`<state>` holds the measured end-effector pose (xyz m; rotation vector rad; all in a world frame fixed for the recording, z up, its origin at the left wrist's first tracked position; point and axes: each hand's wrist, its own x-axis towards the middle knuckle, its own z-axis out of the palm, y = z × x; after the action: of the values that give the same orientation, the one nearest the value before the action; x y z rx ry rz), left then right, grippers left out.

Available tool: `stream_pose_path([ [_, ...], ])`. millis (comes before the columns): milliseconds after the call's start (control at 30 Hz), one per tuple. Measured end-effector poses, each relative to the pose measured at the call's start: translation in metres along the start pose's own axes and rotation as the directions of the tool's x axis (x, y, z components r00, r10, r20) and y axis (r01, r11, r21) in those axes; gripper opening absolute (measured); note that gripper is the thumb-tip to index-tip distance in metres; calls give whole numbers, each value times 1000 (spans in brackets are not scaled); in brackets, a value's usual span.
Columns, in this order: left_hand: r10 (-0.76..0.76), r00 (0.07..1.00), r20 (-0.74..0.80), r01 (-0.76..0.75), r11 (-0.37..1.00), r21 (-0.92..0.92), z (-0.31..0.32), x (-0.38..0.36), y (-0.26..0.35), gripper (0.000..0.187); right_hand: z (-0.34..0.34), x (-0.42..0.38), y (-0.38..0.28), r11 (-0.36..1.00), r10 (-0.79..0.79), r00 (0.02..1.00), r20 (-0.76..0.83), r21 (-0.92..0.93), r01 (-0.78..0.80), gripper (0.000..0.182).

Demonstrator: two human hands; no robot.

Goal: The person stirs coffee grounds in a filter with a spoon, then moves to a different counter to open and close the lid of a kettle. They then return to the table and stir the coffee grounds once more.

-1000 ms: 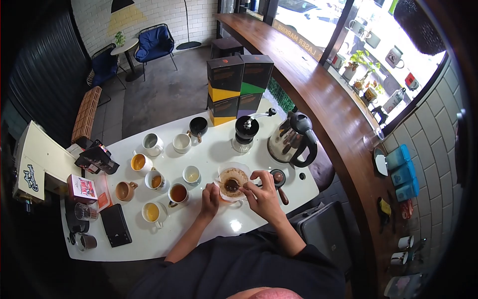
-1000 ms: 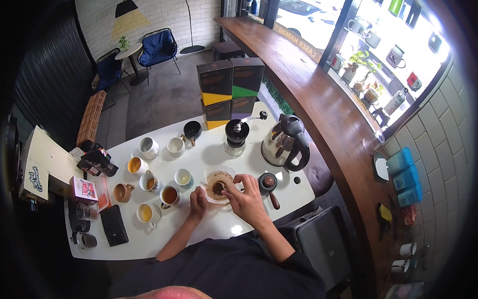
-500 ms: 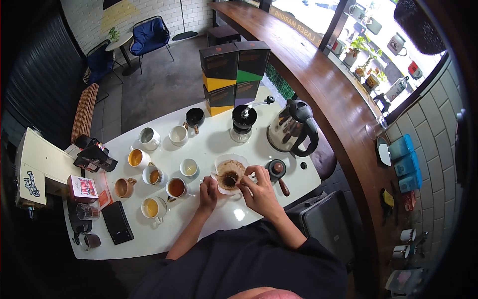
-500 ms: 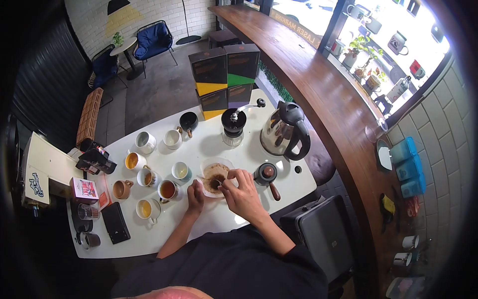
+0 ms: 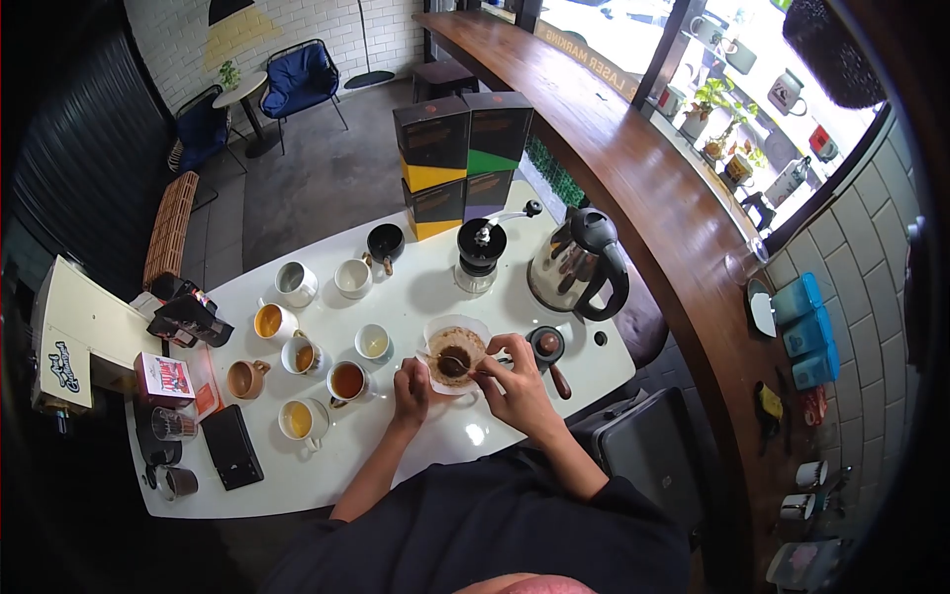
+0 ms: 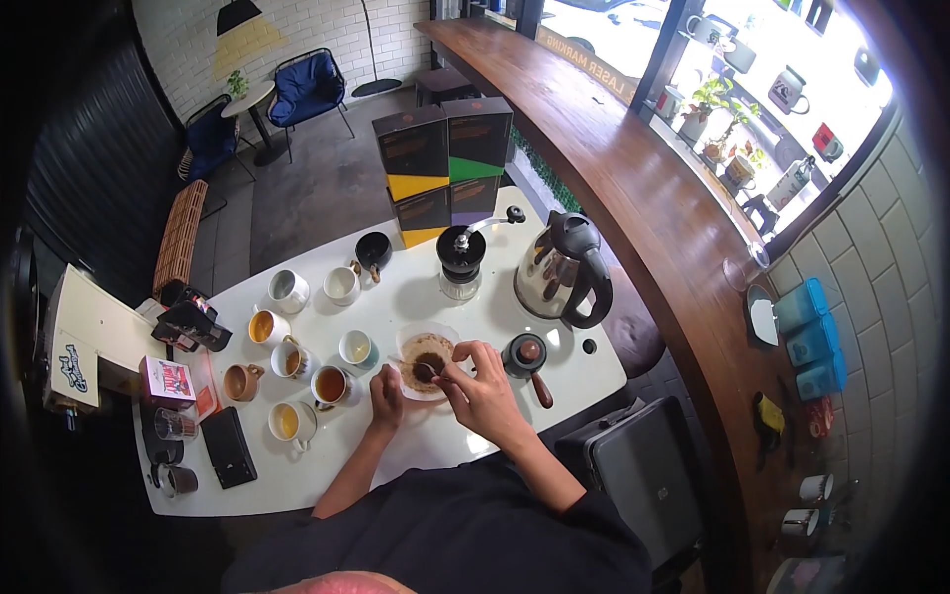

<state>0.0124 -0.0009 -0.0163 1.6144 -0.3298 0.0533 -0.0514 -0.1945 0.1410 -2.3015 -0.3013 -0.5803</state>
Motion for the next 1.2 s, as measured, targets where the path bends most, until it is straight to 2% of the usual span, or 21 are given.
stream_pose_path([
  [33,59,998,-13,-59,998,-3,1,-1,1,40,1,0,1,1000,1,1000,4,2,-1,19],
  [133,-10,1000,-27,9,999,-51,2,-4,-7,42,0,4,6,999,-33,999,42,-4,34,18],
  [267,37,998,-53,-37,999,-16,3,-4,-8,44,-2,12,13,999,-52,998,43,15,51,18],
  [333,1,997,-81,-5,999,-51,6,-5,-3,47,-5,15,16,993,-95,993,71,-71,100,18],
  [367,-54,998,-13,52,995,-89,0,-2,0,50,-5,16,20,987,-134,989,63,-85,139,18],
  [467,24,998,-61,-29,996,-83,4,3,4,54,-15,18,20,987,-149,986,68,-42,152,17],
  [633,-182,981,-69,176,981,-84,6,6,-3,35,-34,17,27,987,-159,985,67,-17,160,15],
  [767,-151,984,-98,135,979,-154,3,1,-8,35,-41,16,34,981,-192,978,82,1,193,15],
  [833,-180,982,-59,174,980,-101,5,5,14,35,-44,17,37,979,-202,974,98,32,200,14],
  [967,-182,978,-103,170,978,-122,12,6,25,36,-38,18,46,975,-216,970,113,75,208,14],
  [1033,-166,981,-97,163,986,-38,12,6,28,36,-33,19,48,975,-206,966,156,115,190,13],
  [1133,-118,988,-100,116,993,-29,12,4,9,35,-23,20,48,966,-256,951,172,3,260,14],
  [1200,-121,989,-84,117,992,-43,10,3,0,35,-20,19,44,965,-259,955,145,-8,262,15],
])
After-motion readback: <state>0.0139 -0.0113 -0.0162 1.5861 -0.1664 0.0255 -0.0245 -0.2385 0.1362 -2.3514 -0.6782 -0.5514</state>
